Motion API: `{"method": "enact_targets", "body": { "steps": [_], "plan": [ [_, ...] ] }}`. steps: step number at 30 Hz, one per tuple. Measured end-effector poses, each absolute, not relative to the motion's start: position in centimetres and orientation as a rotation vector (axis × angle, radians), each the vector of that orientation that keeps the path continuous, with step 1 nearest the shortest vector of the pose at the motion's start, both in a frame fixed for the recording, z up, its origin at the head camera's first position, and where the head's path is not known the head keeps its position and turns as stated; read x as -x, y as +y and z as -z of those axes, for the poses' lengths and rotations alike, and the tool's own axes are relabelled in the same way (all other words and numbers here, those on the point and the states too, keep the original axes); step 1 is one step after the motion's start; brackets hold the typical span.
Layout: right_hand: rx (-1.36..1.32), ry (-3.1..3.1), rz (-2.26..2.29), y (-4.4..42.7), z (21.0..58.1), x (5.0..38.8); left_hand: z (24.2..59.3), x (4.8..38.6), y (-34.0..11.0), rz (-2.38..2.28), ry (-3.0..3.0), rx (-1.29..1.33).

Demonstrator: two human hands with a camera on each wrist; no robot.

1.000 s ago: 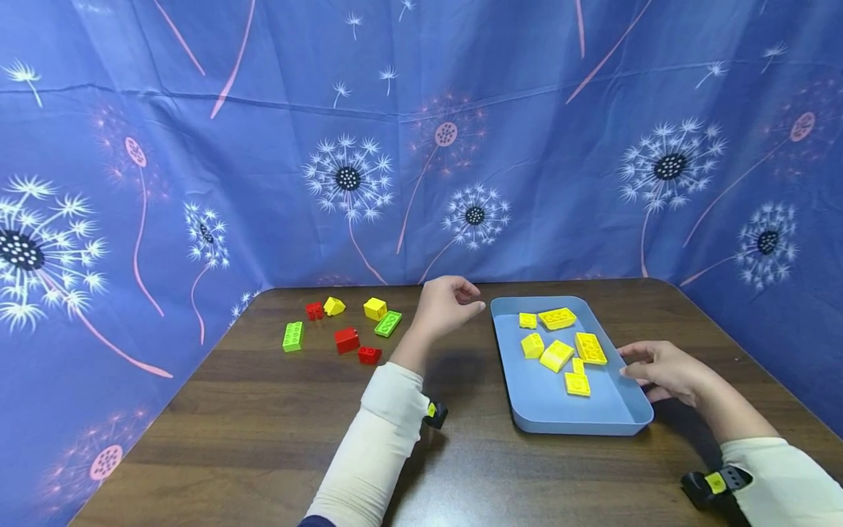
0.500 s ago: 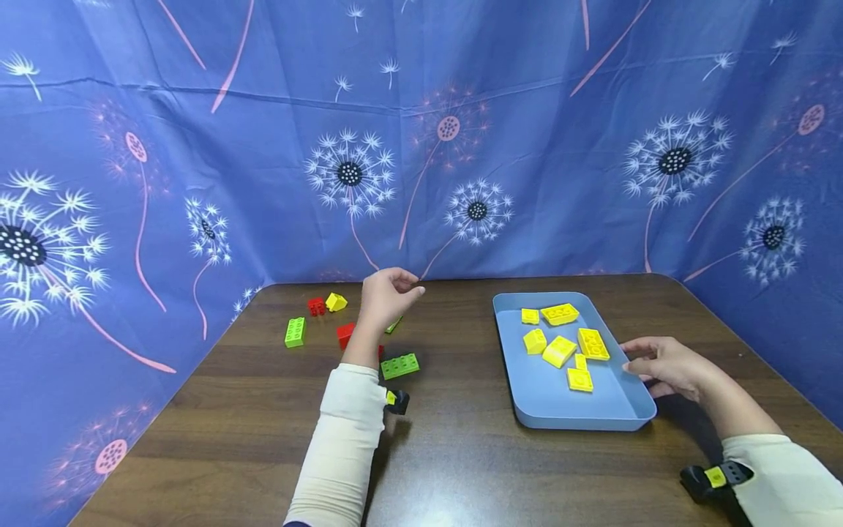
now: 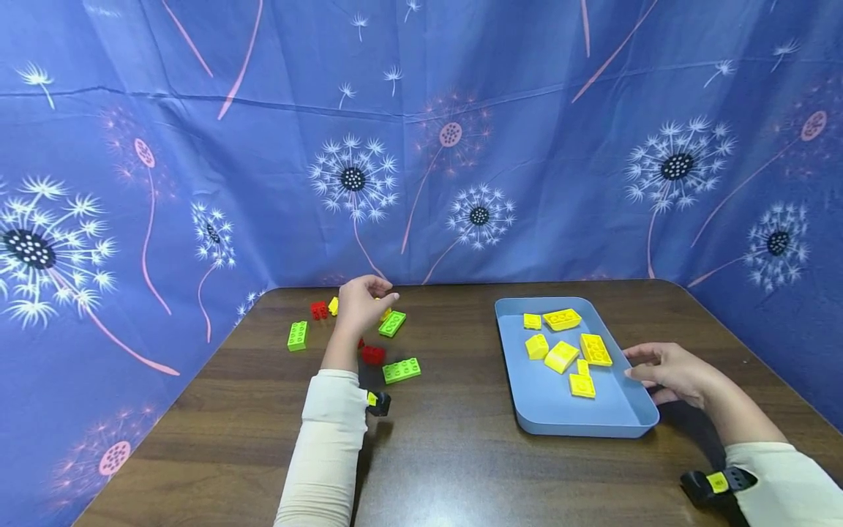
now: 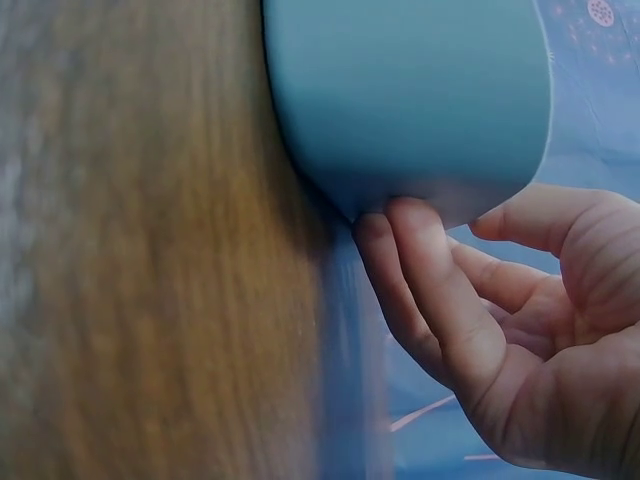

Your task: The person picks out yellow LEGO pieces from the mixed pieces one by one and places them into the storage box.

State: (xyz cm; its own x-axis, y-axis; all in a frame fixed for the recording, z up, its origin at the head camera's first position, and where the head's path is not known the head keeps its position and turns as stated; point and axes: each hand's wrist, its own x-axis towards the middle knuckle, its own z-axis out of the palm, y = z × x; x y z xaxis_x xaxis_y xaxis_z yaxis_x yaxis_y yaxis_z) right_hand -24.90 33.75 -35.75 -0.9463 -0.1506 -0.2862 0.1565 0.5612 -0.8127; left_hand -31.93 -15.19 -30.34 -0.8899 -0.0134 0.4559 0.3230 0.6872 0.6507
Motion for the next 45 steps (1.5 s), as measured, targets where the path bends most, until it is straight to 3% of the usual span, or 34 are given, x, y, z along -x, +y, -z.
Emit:
{"method": "enact_targets", "body": {
  "steps": [12,20,34,45],
  "plan": [
    [0.008,2.466,1.365,33.5,36.1,24.8,30.7,32.6,-16.2,1.002,-2.52,0.253],
    [0.012,2.472,1.357,33.4,35.8,24.9,31.1,34.9,-17.5,0.843,-2.632,0.283],
    [0.0,2.444,1.392,34.1,35.9,24.6,31.7,40.2,-17.7,0.784,-2.902,0.159],
    [-0.006,2.438,1.388,33.9,35.8,24.6,31.6,40.9,-17.1,0.721,-3.126,0.014]
  ]
}}
